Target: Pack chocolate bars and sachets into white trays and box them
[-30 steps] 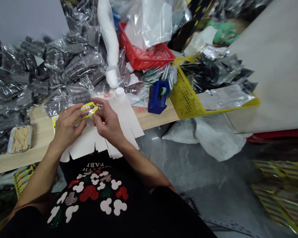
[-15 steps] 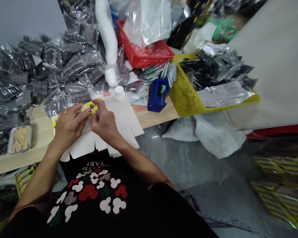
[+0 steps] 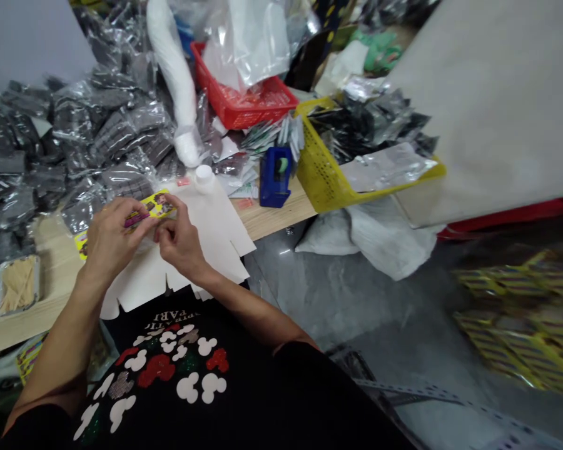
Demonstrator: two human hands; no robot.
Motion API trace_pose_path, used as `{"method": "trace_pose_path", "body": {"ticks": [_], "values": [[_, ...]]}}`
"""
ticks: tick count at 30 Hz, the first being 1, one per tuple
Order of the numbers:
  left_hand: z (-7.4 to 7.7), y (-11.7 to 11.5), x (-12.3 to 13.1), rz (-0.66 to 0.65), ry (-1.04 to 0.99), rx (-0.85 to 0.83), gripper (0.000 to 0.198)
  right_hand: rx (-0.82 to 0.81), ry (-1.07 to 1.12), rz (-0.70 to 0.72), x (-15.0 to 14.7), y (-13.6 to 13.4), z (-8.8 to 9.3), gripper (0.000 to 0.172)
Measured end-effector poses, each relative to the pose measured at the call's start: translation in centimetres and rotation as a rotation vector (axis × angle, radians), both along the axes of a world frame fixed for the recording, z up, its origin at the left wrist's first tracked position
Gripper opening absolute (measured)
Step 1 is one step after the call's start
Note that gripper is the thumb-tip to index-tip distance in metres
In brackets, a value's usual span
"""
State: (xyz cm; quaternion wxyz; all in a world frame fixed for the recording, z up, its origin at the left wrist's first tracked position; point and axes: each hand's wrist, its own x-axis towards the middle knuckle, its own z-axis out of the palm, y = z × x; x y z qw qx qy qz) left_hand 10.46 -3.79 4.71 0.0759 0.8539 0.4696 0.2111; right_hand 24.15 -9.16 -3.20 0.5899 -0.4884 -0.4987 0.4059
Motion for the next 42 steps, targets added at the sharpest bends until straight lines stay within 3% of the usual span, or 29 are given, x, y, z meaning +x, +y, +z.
{"method": "trace_pose_path", "body": {"ticks": [2, 4, 7, 9, 11, 14, 20, 24, 29, 32, 35, 38, 40, 42], "values": [[-0.4, 0.1, -0.3, -0.011, -0.008, 0.070, 0.019, -0.057, -0.107, 0.001, 2.4, 0.3, 0.0, 0.073], [-0.8, 0.3, -0.6, -0.022, 0.000, 0.139, 0.021, -0.105, -0.249, -0.122, 6.6, 0.8, 0.2, 0.066], [-1.2, 0.6, -0.9, -0.040, 0.022, 0.201, 0.021, -0.185, -0.472, -0.547, 15.3, 1.6, 0.8, 0.045], [-1.2, 0.6, -0.9, -0.052, 0.021, 0.207, 0.021, -0.327, -0.530, -0.778, 20.6, 2.0, 0.9, 0.028], [-1.3, 0.5, -0.9, -0.054, 0.020, 0.201, 0.022, -0.510, -0.435, -0.788, 24.1, 2.4, 0.5, 0.010], [-1.4, 0.2, -1.1, -0.050, 0.021, 0.192, 0.026, -0.625, -0.270, -0.686, 25.8, 2.9, -0.6, 0.014], [-1.8, 0.2, -1.5, -0.052, 0.003, 0.141, 0.027, -0.475, -0.073, -0.726, 24.3, 2.7, -2.3, 0.005], [-1.8, 0.4, -1.3, -0.072, -0.026, 0.132, 0.028, -0.392, 0.011, -0.769, 23.2, 2.0, -4.1, 0.018], [-0.6, -1.5, -3.5, -0.073, -0.060, 0.160, 0.044, -0.431, -0.089, -0.748, 22.9, -0.5, -4.9, 0.018], [-0.2, -3.1, -6.3, -0.040, -0.087, 0.177, 0.049, -0.322, -0.403, -0.768, 22.0, -2.2, -3.9, 0.011], [-1.3, -4.0, -8.9, -0.044, -0.089, 0.166, 0.044, -0.136, -0.581, -0.547, 17.7, -3.3, -2.0, 0.004], [-2.9, -4.0, -10.2, -0.066, -0.147, 0.161, 0.031, -0.052, -0.307, -0.120, 9.9, -4.1, 0.9, 0.013], [-3.7, -4.0, -10.3, -0.076, -0.184, 0.178, 0.025, -0.005, -0.150, 0.066, 4.4, -4.1, 2.5, 0.020], [-4.0, -4.0, -10.2, -0.093, -0.204, 0.210, 0.024, 0.022, -0.038, 0.195, 0.1, -3.7, 3.3, 0.041]]}}
